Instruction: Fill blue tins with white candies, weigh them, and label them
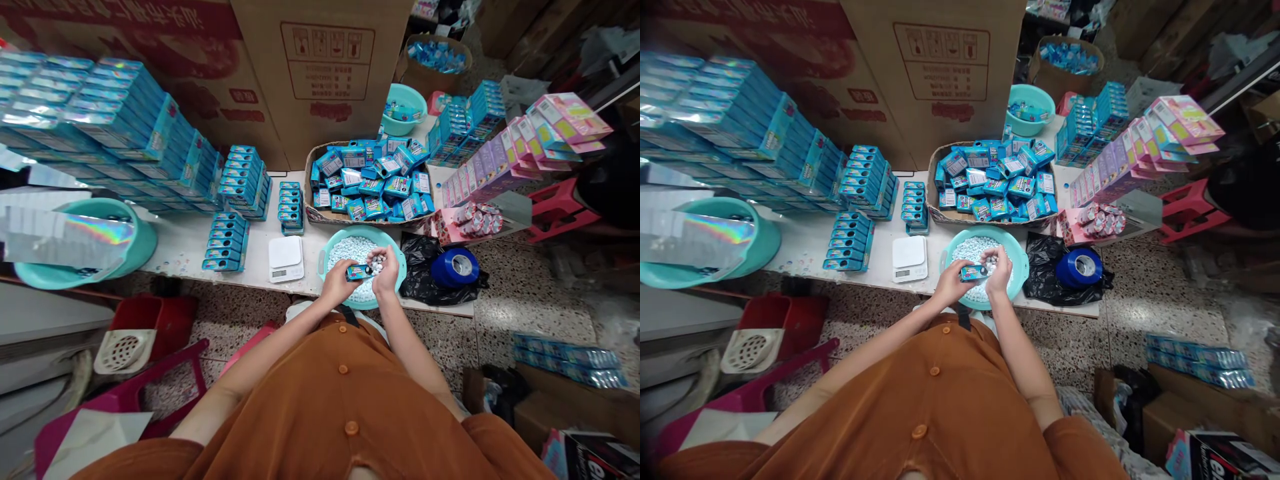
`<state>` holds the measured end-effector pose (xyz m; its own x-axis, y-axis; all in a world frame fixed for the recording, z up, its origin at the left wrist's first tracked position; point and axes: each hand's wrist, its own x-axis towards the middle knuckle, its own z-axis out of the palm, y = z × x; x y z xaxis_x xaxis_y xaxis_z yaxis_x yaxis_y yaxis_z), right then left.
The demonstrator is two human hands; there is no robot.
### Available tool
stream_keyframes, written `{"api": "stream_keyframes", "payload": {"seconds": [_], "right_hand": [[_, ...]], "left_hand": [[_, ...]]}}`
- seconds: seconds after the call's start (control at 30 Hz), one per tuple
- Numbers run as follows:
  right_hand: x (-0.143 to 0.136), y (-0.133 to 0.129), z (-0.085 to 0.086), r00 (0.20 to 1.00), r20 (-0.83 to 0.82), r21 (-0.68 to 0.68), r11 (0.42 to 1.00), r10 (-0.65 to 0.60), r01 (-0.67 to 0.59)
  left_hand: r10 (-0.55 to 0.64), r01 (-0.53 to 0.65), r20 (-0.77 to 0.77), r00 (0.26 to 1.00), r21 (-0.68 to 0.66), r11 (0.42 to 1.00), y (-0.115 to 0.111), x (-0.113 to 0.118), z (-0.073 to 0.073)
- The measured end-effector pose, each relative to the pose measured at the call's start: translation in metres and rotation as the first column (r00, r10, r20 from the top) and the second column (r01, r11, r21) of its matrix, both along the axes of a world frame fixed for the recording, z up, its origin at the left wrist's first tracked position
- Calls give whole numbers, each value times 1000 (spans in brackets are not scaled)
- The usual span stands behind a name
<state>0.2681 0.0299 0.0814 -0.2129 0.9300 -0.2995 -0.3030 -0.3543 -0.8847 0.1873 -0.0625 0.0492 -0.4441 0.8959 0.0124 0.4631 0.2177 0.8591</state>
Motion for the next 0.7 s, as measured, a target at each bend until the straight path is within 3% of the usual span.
{"api": "stream_keyframes", "payload": {"seconds": [0.43,0.7], "right_hand": [[-1,1,2,1000,-15,-19,1000,-21,21],[0,1,9,999,-27,8,999,-34,35]], "left_hand": [[79,-77,107,991,-29,997,4,4,-8],[60,-61,44,997,34,998,3,4,1]]}}
